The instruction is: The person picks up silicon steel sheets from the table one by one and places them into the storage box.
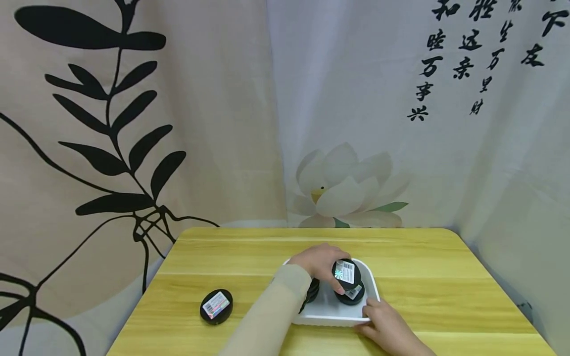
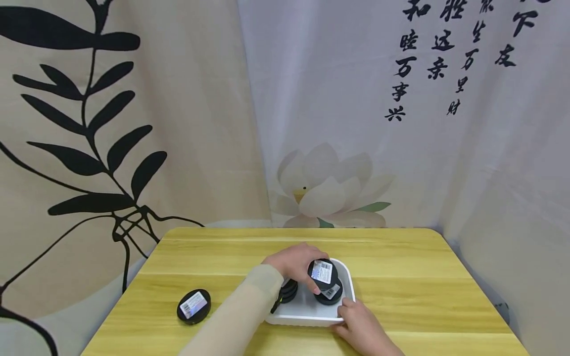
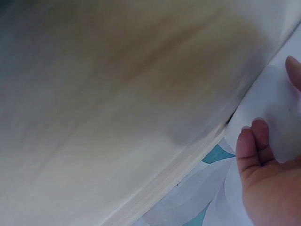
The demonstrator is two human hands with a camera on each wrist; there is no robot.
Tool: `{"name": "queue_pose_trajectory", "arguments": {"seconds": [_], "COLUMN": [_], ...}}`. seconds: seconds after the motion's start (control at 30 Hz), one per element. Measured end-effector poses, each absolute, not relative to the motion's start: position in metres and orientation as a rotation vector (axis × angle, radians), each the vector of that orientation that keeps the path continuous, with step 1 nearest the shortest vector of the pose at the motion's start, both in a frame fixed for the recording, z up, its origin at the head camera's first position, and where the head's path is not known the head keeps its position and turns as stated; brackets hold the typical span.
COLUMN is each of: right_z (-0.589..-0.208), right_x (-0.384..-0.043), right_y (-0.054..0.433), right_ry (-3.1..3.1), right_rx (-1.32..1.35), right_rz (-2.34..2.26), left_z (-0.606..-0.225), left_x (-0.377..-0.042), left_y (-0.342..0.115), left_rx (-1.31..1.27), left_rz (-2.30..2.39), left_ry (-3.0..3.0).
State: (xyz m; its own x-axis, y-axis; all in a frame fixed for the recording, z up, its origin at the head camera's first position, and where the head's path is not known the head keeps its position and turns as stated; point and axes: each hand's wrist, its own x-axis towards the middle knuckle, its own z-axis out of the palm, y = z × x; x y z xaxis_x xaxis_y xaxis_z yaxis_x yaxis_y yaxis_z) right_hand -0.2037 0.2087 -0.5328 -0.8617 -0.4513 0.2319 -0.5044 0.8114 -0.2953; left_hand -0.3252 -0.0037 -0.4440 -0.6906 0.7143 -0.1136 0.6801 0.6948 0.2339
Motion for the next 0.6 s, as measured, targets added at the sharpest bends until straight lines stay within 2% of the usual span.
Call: {"name": "queue_pose_trajectory", "arguments": {"seconds": [0.6], "right_z": [-0.537], "right_x": [-0.205], "right_y": [0.211], "right_ry": [-2.776], "right_rx": [0.789], "right_rz": [0.570], "left_z": [-0.460], "left_x": [-0.326], "left_y": [0.006], "left_rx": [1.049], "left_rz": [0.297], "left_ry": [2.658]}}
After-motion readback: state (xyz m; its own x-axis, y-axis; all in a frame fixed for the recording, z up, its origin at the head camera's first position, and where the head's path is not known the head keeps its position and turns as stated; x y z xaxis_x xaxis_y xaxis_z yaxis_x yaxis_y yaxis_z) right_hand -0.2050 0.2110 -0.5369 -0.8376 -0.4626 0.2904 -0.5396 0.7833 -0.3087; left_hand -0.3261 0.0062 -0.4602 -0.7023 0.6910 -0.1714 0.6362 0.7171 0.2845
